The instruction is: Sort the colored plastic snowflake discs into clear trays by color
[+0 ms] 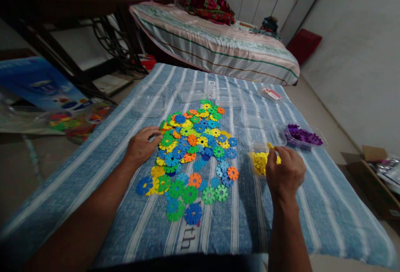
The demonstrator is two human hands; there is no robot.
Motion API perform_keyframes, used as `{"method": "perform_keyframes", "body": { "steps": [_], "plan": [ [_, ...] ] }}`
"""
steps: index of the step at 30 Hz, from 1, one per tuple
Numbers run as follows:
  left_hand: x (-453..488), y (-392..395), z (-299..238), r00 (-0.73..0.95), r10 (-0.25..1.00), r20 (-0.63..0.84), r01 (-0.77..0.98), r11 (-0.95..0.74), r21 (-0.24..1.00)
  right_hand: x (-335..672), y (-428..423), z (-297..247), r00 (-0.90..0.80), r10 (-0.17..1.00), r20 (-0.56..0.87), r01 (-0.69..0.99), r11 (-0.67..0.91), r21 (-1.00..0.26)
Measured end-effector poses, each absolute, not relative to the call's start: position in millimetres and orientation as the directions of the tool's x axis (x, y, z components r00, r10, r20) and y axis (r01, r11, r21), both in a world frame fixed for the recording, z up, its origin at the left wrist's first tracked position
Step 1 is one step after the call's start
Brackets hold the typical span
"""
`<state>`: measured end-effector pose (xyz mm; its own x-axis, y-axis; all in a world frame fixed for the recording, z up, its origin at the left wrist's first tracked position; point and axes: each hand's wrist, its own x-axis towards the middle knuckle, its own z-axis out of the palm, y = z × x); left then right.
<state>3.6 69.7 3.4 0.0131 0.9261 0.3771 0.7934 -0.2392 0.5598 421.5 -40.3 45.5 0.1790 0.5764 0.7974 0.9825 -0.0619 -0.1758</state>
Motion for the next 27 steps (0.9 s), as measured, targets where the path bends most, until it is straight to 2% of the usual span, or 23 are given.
{"method": "perform_keyframes", "body": {
  "steps": [3,8,10,14,18,23,27],
  "plan": [
    [3.4,69.9,3.0,0.018,0.922,0.387,0.79,-0.25,0.56,413.6,-41.7,47.4,0.192,0.567,0.801,0.979,-0.054,-0.197],
    [1.6,70.0,1.7,0.016,0.919,0.393,0.786,-0.255,0.563,354.7,-27.5,32.3,0.028,0.711,0.703,0.918,0.259,-0.299],
    [1.3,70.1,1.2,0.011,0.922,0.388,0.788,-0.247,0.564,335.8,-16.8,24.2,-0.038,0.768,0.639,0.892,0.314,-0.324],
    [1.3,69.8,1.2,0.006,0.922,0.387,0.785,-0.244,0.569,321.8,8.2,13.6,-0.082,0.871,0.484,0.911,0.262,-0.317],
    [1.4,68.7,2.3,0.011,0.923,0.386,0.781,-0.249,0.573,323.3,25.5,8.2,-0.118,0.923,0.366,0.948,0.215,-0.236],
    [1.4,68.7,1.6,0.012,0.923,0.385,0.784,-0.248,0.569,325.1,23.7,1.7,-0.091,0.921,0.38,0.975,0.16,-0.152],
    [0.6,69.7,0.1,0.009,0.927,0.375,0.791,-0.236,0.565,324.1,14.5,1.4,0.007,0.923,0.385,0.995,0.033,-0.096]
  ]
}}
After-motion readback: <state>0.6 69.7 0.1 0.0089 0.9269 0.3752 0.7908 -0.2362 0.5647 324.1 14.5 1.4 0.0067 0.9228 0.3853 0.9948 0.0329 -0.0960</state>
